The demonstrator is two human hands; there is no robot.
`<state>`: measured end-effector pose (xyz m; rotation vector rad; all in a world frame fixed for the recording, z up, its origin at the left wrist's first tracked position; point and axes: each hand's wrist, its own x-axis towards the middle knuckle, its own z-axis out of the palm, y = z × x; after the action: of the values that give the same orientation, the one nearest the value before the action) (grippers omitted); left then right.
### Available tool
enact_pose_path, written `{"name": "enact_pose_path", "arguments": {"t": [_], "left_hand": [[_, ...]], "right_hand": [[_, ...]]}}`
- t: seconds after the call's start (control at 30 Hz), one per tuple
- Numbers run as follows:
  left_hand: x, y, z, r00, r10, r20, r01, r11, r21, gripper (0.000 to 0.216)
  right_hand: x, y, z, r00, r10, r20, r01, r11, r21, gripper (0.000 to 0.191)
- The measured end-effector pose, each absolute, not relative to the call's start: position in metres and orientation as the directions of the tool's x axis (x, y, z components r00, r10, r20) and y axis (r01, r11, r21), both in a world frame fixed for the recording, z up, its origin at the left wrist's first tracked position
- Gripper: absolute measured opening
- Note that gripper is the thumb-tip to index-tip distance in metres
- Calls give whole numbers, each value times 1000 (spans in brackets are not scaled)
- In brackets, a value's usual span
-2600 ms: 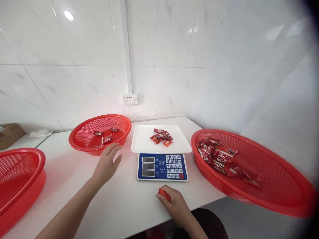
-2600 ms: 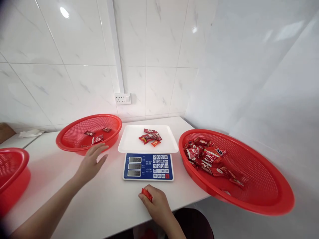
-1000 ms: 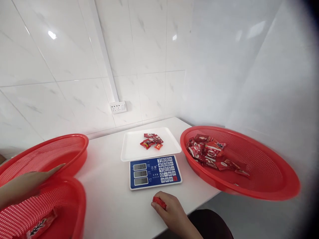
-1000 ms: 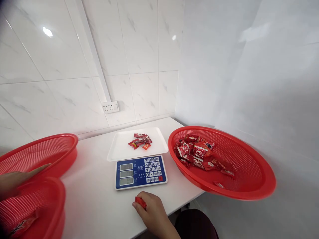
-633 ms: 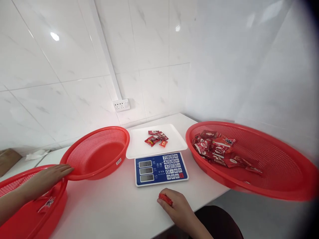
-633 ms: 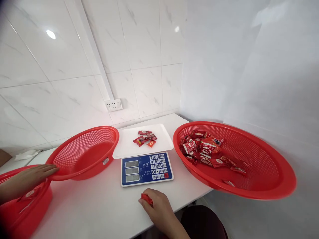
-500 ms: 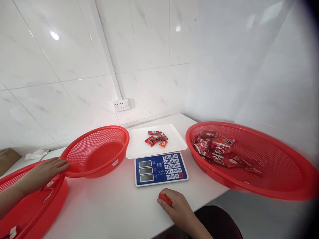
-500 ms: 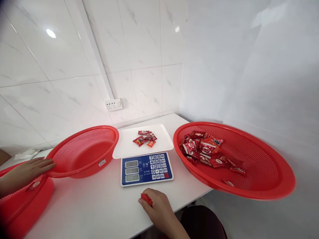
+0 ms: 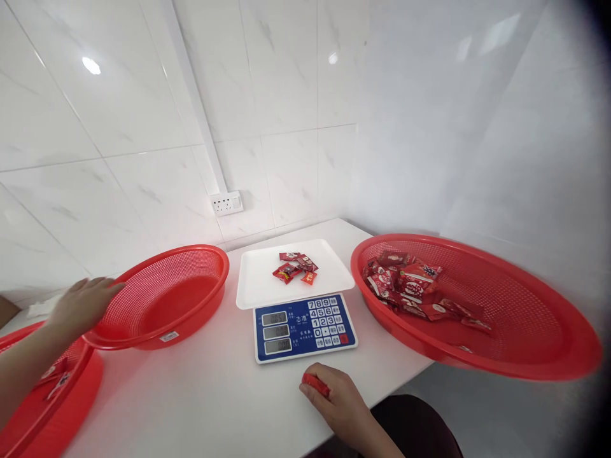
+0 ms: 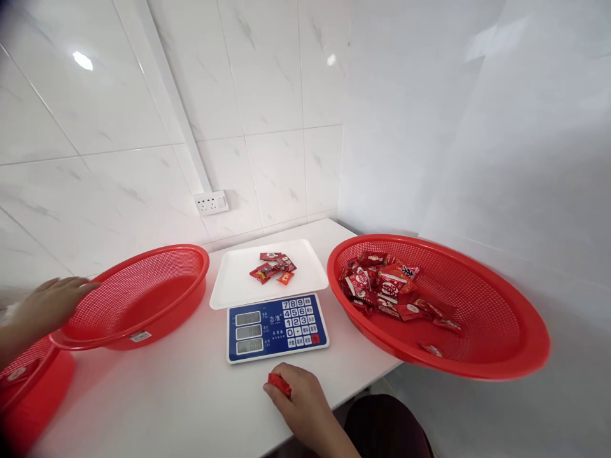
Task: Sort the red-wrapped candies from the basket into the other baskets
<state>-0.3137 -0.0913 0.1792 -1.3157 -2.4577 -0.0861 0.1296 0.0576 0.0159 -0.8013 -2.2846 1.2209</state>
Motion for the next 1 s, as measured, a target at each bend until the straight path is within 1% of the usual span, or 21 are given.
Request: {"name": "enact_pose_path", "arguments": {"t": [0.03, 0.07, 0.1, 0.13, 0.17, 0.2, 0.3, 0.33, 0.4, 0.47, 0.6, 0.77, 0.87, 1.0], "left_hand": [[-297, -75, 180, -470, 826, 310, 829, 534, -166, 35], [-278, -58, 180, -455, 843, 288, 848, 509, -151, 36], [-256, -39, 178, -436, 858, 271, 880, 470, -72, 37], [-233, -20, 175, -413, 877, 244, 908, 418, 37, 39], [-210, -1, 170, -374, 898, 231, 927, 367, 74, 40], [-187, 17, 165, -317, 924, 216, 948, 300, 110, 40], [-126, 68, 146, -73, 980, 186, 980, 36, 194, 37], [-110, 82, 140, -20, 984, 177, 979, -17, 204, 36], [-87, 105, 130, 30, 985, 169, 976, -65, 207, 39], [-75, 121, 123, 27, 984, 174, 980, -60, 189, 39], [-79, 129, 117, 21, 978, 206, 989, -50, 136, 28], [-109, 111, 133, -12, 968, 252, 994, -16, 110, 26], [-137, 90, 155, -108, 955, 277, 990, 76, 122, 25], [-186, 52, 185, -294, 911, 291, 955, 268, 124, 28]], "right_hand": [[130, 58, 16, -740, 666, 99, 280, 438, -854, 21], [130, 58, 15, -737, 669, 102, 272, 431, -860, 21], [130, 58, 14, -735, 670, 104, 266, 426, -865, 22], [130, 58, 14, -735, 671, 104, 264, 423, -867, 22], [130, 58, 13, -735, 670, 103, 265, 423, -866, 22], [130, 58, 13, -735, 670, 102, 268, 425, -864, 22], [129, 57, 12, -730, 675, 102, 285, 436, -853, 22], [129, 57, 12, -727, 680, 101, 290, 437, -851, 21], [128, 56, 13, -717, 690, 98, 300, 432, -850, 21], [127, 56, 14, -709, 699, 96, 304, 426, -852, 20], [127, 55, 15, -698, 709, 96, 304, 415, -858, 21], [129, 54, 16, -703, 705, 98, 301, 419, -857, 20], [129, 54, 15, -709, 698, 100, 296, 423, -856, 20], [129, 55, 15, -719, 688, 99, 295, 432, -852, 21]]}}
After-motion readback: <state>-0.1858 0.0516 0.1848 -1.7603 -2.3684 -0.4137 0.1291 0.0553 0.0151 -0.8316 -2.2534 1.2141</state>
